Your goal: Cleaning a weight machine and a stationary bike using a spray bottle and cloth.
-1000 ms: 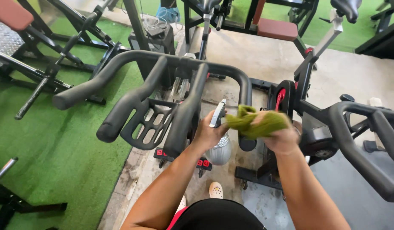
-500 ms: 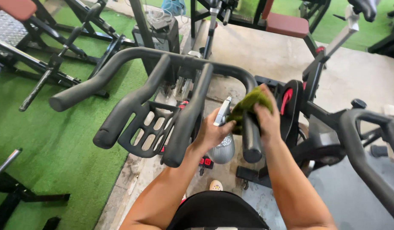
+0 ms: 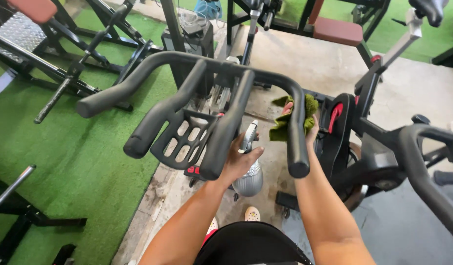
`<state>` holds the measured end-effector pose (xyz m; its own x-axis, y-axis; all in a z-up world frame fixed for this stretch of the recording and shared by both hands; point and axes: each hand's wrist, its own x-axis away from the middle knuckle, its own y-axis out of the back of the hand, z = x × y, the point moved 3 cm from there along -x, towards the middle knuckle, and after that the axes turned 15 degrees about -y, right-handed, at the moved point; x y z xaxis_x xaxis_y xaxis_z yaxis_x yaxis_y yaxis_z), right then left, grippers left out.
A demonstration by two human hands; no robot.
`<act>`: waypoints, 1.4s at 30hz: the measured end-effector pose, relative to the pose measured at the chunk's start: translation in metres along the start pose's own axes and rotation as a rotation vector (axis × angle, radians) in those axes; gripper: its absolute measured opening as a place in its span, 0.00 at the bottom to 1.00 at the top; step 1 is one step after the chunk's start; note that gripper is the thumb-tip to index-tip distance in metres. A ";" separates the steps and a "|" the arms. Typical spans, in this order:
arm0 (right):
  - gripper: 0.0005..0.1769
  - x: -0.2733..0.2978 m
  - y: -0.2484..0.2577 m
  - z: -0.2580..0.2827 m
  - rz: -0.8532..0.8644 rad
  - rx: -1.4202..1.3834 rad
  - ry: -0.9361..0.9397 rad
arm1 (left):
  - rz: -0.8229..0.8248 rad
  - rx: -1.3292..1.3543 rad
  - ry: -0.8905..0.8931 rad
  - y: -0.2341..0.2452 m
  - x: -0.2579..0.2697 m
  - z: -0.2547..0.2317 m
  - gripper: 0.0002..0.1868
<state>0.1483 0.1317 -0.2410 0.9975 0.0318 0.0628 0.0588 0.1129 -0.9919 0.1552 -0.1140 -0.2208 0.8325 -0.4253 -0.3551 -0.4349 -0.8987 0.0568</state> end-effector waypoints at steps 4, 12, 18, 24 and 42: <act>0.37 0.037 -0.028 -0.047 0.134 -0.213 -0.070 | 0.046 -0.002 -0.077 -0.002 0.005 0.007 0.24; 0.30 0.111 -0.056 -0.113 -0.097 -0.335 0.003 | 0.105 0.021 -0.057 0.004 0.021 -0.005 0.24; 0.28 0.190 -0.078 -0.139 -0.298 -0.102 0.063 | 0.177 0.090 -0.279 0.005 0.033 0.004 0.24; 0.33 0.259 -0.136 -0.154 -0.303 0.548 0.319 | 0.325 0.041 -0.156 0.019 0.045 -0.020 0.24; 0.26 0.159 -0.184 -0.151 -0.756 2.415 1.099 | 0.319 0.583 0.209 0.028 0.079 -0.002 0.28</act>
<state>0.3022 -0.0342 -0.0652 0.6050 -0.5252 -0.5985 0.7316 0.0700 0.6781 0.2095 -0.1728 -0.2451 0.6562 -0.7236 -0.2139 -0.7341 -0.5467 -0.4028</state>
